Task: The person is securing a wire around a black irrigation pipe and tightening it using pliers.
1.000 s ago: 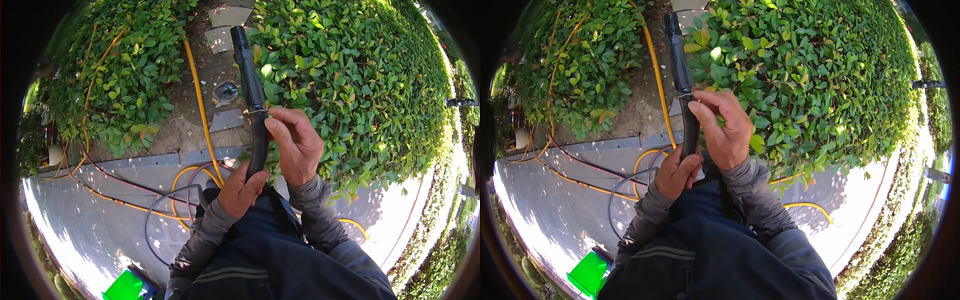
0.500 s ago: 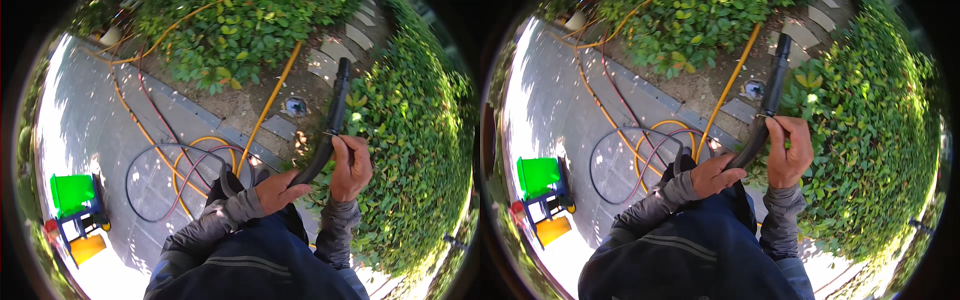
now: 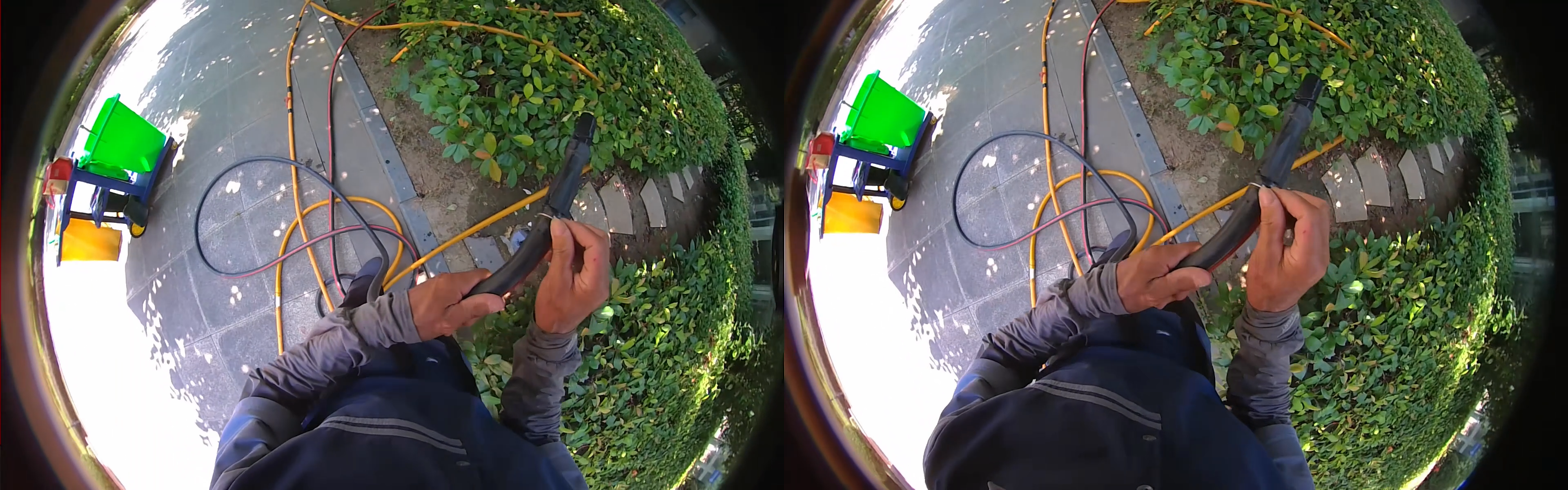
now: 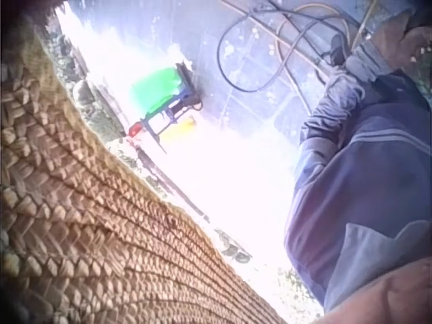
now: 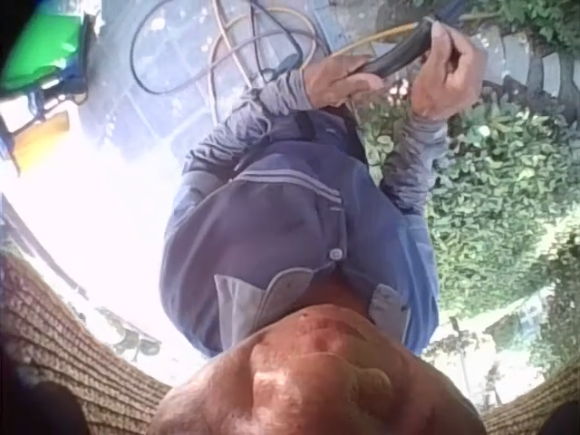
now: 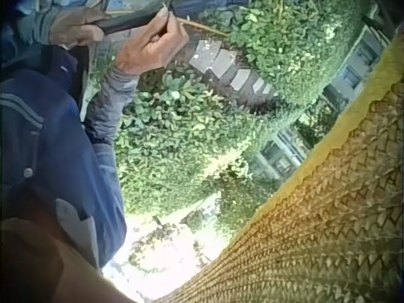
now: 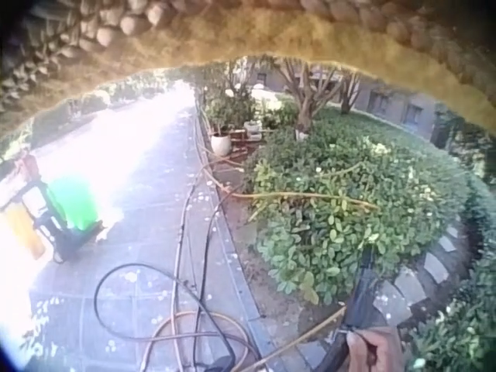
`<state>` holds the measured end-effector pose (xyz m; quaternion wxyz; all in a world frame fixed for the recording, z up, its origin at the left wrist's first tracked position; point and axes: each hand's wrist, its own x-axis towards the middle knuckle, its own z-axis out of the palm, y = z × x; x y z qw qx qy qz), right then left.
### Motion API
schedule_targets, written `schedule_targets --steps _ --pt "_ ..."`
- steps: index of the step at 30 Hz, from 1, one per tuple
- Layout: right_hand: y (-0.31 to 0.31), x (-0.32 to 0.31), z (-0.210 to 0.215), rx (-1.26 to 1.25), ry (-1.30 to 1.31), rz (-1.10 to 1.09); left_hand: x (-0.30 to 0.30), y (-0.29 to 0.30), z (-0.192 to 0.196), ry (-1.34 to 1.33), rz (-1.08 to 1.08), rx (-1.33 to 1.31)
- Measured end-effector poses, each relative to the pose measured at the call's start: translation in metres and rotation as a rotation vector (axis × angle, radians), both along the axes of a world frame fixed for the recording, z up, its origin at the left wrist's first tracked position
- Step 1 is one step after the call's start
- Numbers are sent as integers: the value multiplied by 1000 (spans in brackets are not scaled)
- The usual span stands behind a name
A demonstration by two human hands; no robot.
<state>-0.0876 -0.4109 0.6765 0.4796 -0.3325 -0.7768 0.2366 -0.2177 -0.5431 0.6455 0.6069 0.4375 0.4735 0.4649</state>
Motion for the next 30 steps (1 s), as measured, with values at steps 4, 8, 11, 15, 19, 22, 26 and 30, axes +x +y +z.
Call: schedule_targets --steps 4,8,11,15,19,22,26,30 --pt "-3 -11 -7 101 106 213 6 -29 -4 103 149 -1" --pt "-15 -23 -5 211 121 371 27 -55 -8 166 301 -20" --pt "-32 -39 -14 125 121 466 32 -71 -21 191 403 -48" --pt "-58 -59 -11 244 -5 385 31 -93 -35 197 512 111" --pt "-76 -83 -22 290 -119 427 12 -113 -49 182 559 110" --pt "-103 -110 -18 271 -191 428 -18 -137 -48 99 529 90" --pt "-146 -169 -15 149 -375 453 -71 -178 -68 29 537 171" --pt "-209 -262 -34 250 -408 457 -166 -244 -81 -147 446 84"
